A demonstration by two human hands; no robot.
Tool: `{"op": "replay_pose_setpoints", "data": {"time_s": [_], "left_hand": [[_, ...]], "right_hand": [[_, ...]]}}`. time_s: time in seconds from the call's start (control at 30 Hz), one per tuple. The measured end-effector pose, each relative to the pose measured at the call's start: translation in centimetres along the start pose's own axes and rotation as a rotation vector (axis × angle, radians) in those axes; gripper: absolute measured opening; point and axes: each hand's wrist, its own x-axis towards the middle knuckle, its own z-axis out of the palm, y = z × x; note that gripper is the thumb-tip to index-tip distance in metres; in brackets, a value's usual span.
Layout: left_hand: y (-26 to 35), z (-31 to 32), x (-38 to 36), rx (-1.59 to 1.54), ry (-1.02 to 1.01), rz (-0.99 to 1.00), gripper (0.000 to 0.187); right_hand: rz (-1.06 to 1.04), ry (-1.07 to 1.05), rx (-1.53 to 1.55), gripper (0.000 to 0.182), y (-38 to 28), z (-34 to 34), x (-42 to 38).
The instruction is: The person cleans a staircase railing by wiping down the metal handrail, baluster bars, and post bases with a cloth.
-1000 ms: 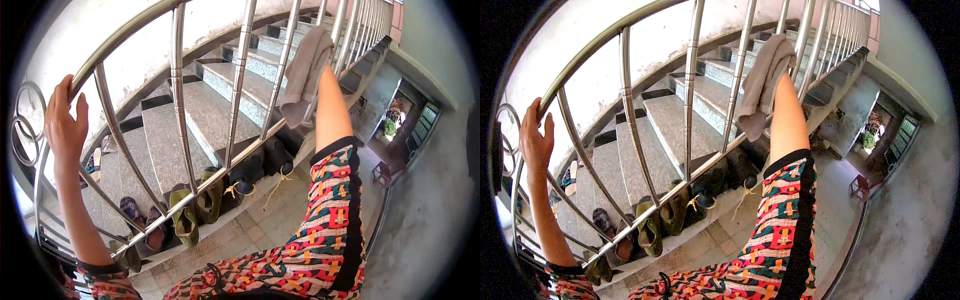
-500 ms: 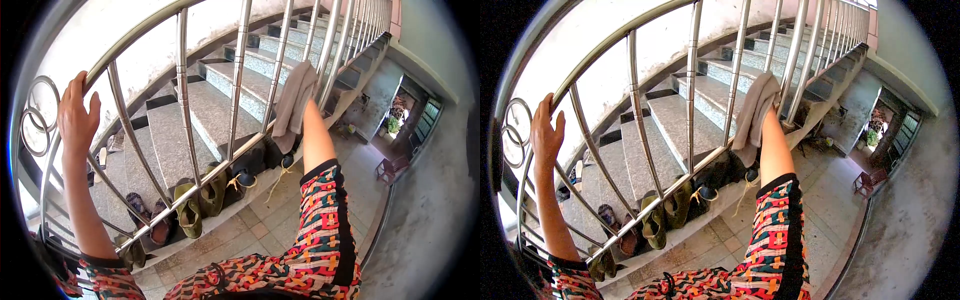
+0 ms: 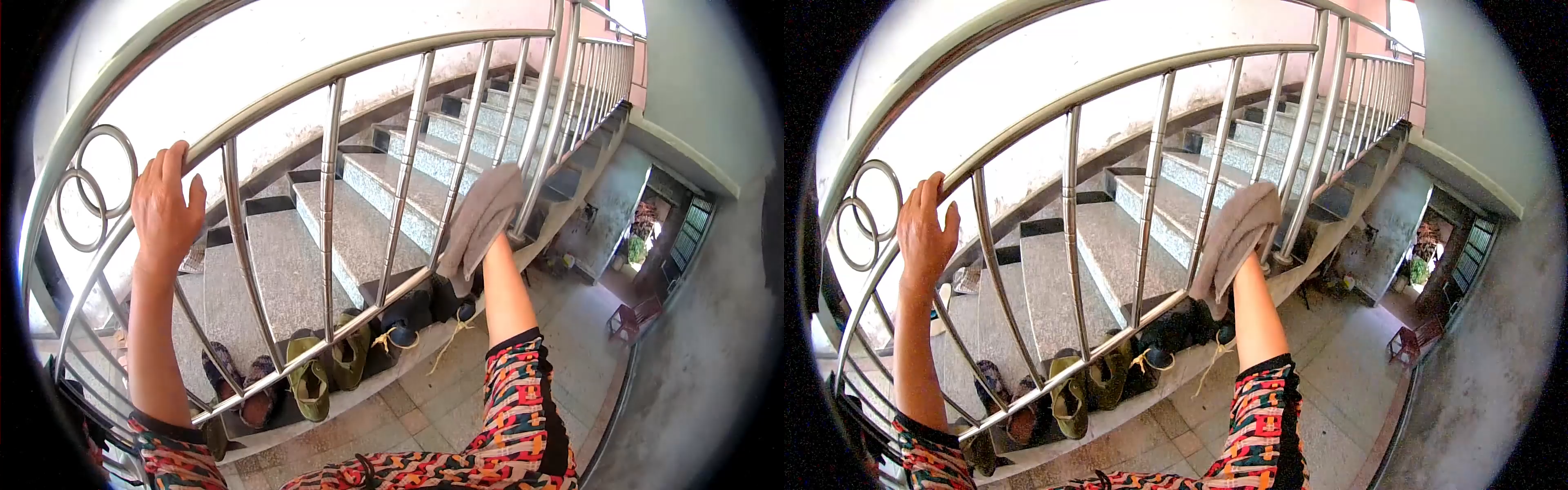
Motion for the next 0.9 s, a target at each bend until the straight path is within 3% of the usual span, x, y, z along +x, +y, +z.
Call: {"op": "replay_pose_setpoints", "data": {"time_s": [0.2,0.4,0.53,0.9], "left_hand": [[0.1,-0.3,-0.1,-0.022,-0.027,-0.021,0.04],[0.1,-1.0,0.0,-0.05,-0.062,-0.016,0.042],[0.2,-1.2,0.0,-0.075,-0.05,-0.017,0.043],[0.1,-1.1,0.0,-0.112,0.001,-0.012,0.042]], "right_hand": [[-0.072,-0.059,0.665,0.027,-10.0,2.9,2.0],[0.059,-0.276,1.16,0.027,-16.9,6.8,5.5],[0.15,-0.306,1.265,0.027,-17.5,8.2,4.8],[0.077,-0.379,1.057,0.027,-16.4,6.9,3.3]]}}
